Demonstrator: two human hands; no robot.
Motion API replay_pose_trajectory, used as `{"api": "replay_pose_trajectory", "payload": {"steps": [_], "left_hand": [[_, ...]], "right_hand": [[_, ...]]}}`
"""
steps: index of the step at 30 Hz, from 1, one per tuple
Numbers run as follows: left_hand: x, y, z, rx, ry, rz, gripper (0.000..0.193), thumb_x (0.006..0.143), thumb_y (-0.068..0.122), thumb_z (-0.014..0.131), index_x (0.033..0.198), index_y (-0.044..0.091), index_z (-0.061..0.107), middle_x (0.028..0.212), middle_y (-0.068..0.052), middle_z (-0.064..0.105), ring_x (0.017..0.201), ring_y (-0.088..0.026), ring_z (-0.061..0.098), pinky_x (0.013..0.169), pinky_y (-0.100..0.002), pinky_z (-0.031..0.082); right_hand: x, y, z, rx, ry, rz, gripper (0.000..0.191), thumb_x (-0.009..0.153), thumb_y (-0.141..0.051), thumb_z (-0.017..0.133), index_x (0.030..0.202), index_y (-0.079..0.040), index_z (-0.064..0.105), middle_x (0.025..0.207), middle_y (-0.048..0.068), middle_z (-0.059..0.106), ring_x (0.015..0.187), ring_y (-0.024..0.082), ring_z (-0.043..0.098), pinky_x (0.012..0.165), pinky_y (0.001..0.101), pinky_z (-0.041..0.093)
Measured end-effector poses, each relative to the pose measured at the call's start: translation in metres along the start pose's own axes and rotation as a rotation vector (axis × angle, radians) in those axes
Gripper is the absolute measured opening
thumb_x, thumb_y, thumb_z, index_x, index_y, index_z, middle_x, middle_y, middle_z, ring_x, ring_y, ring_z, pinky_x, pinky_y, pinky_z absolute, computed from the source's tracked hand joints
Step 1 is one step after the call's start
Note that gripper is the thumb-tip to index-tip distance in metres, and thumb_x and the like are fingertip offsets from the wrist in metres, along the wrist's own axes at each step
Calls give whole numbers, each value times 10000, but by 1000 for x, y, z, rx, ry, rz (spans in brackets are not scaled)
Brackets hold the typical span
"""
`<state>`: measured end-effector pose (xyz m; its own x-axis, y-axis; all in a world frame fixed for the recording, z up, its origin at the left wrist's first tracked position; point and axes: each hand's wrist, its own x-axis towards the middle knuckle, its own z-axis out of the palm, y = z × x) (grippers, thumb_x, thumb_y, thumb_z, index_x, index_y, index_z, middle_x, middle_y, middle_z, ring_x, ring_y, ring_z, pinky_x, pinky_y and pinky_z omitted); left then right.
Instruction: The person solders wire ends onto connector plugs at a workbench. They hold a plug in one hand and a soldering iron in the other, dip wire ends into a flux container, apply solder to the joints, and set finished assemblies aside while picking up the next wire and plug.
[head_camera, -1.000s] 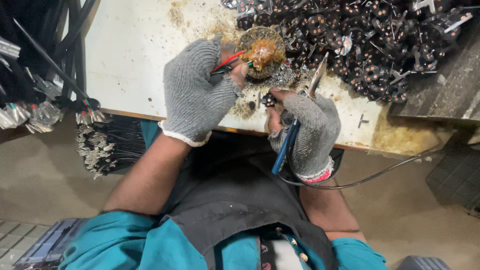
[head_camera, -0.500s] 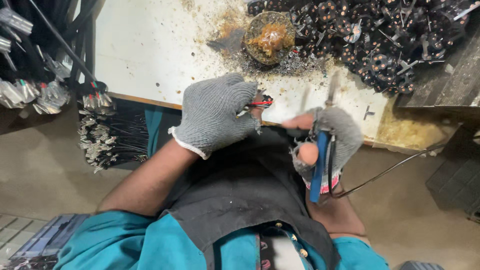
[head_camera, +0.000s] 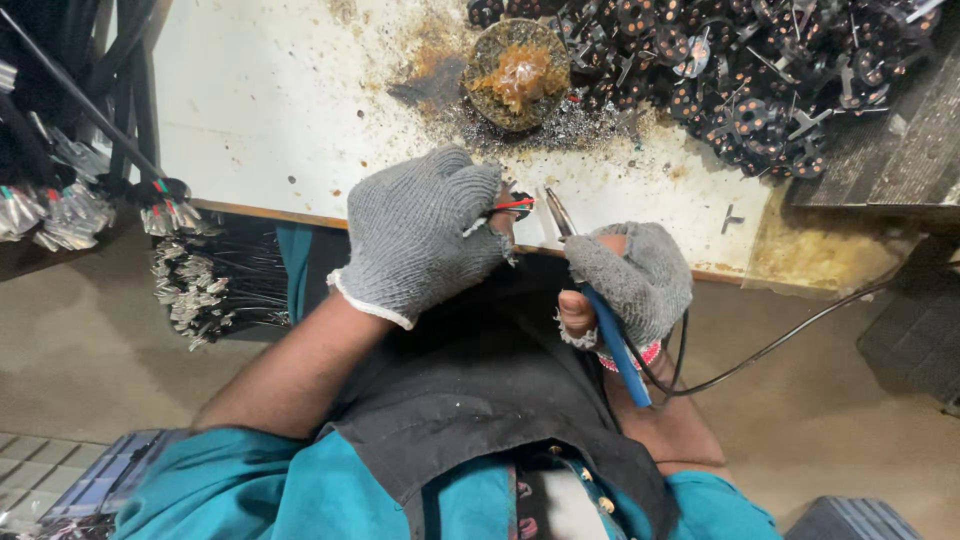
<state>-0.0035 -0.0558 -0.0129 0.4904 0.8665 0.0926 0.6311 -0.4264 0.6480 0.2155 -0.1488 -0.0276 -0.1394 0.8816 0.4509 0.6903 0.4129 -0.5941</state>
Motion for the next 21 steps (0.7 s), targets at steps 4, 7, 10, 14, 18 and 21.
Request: {"api": "replay_pose_trajectory", "payload": {"steps": [4,7,10,14,18,21], "left_hand": [[0,-1,3,32,-16,3,160,818,287,777,862,169,678,792,-64,603,677,-298,631,569,-447,469],[0,-3,1,-4,5,27,152,823,273,777,870,172,674,796,-66,596,688,-298,630,580,-445,472],[-1,-3,-1,-12,14,31,159,821,268,781,857,168,663,792,-68,591,688,-300,628,580,-447,470],[0,-2,2,-1,31,31,139,832,257,768,858,171,661,800,-65,594,708,-302,636,593,-448,478],[1,-1,4,53,-6,5,173,829,300,768,847,167,659,797,-70,602,696,-301,640,571,-453,477],[1,-1,4,46,-15,11,181,807,306,766,855,166,662,795,-73,602,691,-300,640,565,-453,476]], "right_hand": [[3,-3,-1,-31,-56,29,189,949,-251,717,1045,-91,745,818,90,663,732,309,636,690,440,500],[4,-3,1,-14,-46,27,184,953,-245,699,1038,-88,741,826,97,666,737,315,639,704,445,508],[4,-2,3,-4,-12,14,191,960,-243,695,1028,-68,733,829,105,671,724,319,639,697,440,509],[3,-2,2,4,-27,20,185,962,-241,690,1019,-73,742,809,88,656,732,314,653,706,440,520],[1,-3,1,-47,-67,14,172,959,-255,682,1007,-106,754,798,77,648,753,311,657,709,444,509],[0,-2,3,-68,-77,3,187,943,-270,683,996,-107,757,783,80,632,732,311,634,687,449,491]]}}
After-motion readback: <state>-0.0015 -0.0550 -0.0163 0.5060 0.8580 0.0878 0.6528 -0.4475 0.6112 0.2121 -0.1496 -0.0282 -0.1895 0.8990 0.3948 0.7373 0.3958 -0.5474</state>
